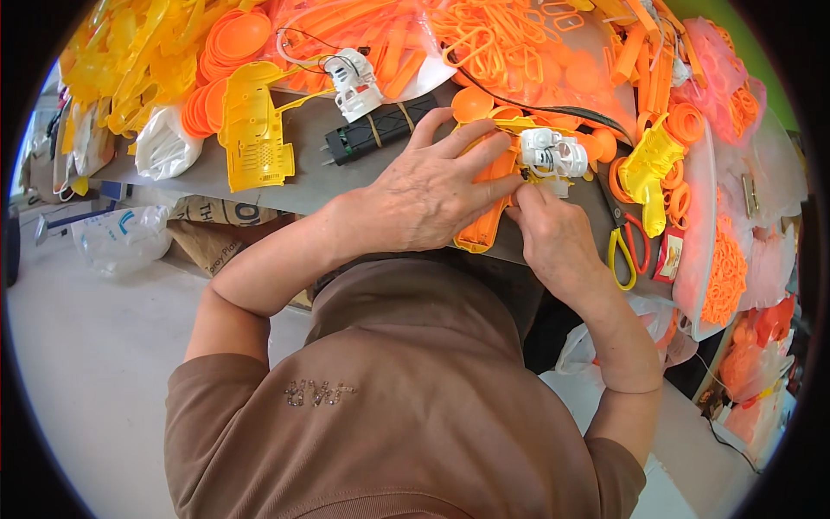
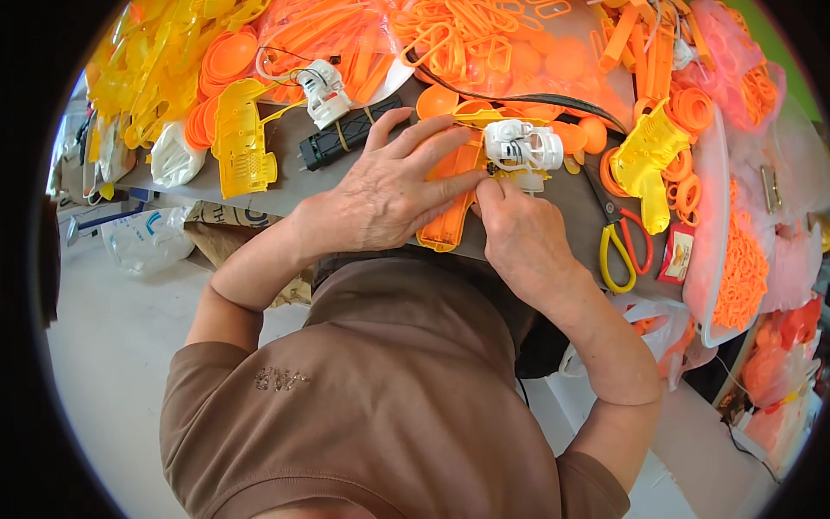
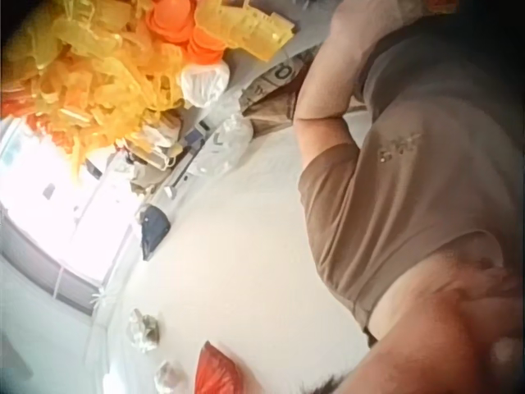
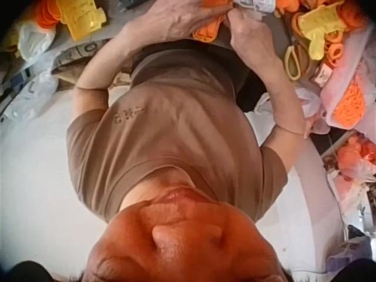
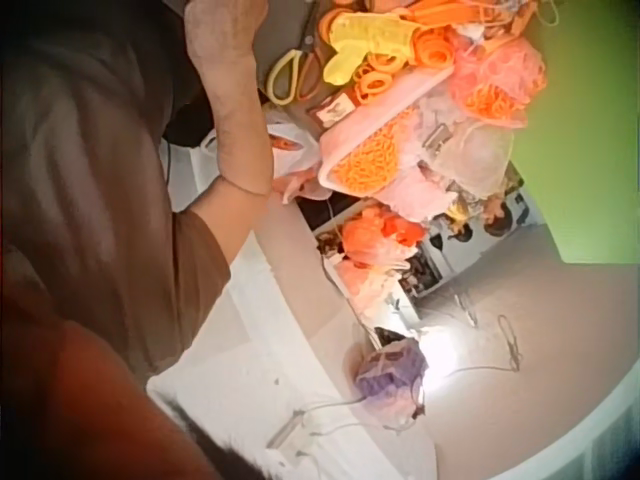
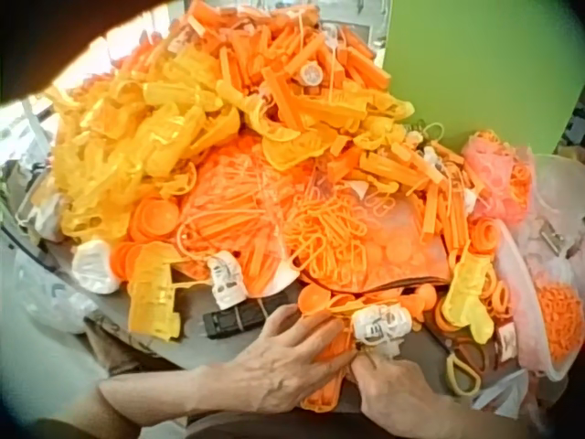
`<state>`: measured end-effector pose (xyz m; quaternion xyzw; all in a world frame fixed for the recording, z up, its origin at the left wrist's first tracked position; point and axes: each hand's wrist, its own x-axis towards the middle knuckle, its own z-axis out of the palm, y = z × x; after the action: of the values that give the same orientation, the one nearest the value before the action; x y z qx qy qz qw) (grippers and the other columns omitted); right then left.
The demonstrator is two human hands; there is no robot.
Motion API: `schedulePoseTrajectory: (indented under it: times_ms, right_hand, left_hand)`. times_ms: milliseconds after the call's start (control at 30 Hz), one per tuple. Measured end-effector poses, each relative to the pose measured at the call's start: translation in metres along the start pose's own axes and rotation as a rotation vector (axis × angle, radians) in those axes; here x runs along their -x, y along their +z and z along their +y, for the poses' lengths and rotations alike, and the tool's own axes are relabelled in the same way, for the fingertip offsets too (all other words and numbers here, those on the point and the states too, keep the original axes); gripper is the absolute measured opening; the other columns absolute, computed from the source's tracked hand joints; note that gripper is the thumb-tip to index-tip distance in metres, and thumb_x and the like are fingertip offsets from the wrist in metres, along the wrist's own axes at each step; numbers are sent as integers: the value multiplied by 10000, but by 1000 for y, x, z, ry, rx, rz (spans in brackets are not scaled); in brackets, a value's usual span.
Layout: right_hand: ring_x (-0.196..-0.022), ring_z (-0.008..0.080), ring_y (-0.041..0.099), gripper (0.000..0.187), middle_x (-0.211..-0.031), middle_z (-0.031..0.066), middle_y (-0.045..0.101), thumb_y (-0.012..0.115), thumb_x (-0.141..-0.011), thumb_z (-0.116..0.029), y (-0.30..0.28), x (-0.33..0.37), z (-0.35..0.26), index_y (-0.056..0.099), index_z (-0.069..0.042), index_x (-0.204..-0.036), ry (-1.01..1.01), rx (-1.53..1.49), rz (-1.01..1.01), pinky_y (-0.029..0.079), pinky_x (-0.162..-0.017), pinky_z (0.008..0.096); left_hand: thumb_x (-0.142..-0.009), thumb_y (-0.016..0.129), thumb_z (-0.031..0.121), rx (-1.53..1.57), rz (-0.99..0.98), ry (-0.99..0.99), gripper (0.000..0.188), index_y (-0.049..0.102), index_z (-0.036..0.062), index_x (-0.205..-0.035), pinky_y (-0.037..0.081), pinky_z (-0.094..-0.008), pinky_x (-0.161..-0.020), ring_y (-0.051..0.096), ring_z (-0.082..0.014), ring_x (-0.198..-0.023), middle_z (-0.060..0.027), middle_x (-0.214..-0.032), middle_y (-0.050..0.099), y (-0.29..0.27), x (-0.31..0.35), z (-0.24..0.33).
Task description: Assembling internal mechanisms and outer plastic shells of toy guns on a workbench.
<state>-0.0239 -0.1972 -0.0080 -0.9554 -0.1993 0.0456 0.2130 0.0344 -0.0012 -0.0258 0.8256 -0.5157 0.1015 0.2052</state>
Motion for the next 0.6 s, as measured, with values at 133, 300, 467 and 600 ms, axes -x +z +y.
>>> schedulePoseTrajectory:
  times_ms: [133, 300, 467, 600]
  right_hand:
    - [-674, 359, 590, 108, -809, 169, 566, 592, -827, -36, 5, 0, -6, 501, 6, -866, 26, 169, -6, 476, -569, 420]
    - [-695, 355, 598, 194, -838, 166, 575, 614, -809, -5, 3, 13, -12, 536, 9, -986, 59, 36, 119, 482, -590, 411]
    - [-719, 306, 591, 322, -929, 149, 550, 667, -772, -4, 12, 34, -24, 560, -10, -1076, 79, -27, 365, 483, -611, 379]
    - [-726, 233, 559, 492, -1101, 129, 486, 769, -695, -138, 24, 37, -30, 564, -43, -1132, 86, -14, 353, 486, -630, 334]
  left_hand:
    - [-796, 642, 234, 50, 60, -20, 371, 614, 106, -1142, 292, -512, -981, 408, -294, -1216, -146, -1238, 468, 3, 2, -1]
    - [-748, 698, 196, 16, 218, -216, 401, 592, 64, -1112, 343, -440, -918, 490, -285, -1072, -113, -1147, 521, -25, 32, -9]
    - [-729, 704, 174, -206, 111, -395, 439, 551, 39, -1117, 372, -382, -835, 512, -250, -960, -78, -1048, 552, -35, 44, -24]
    - [-710, 701, 139, -255, 39, -322, 504, 519, 41, -1169, 377, -374, -816, 511, -245, -943, -82, -1035, 552, -30, 34, -22]
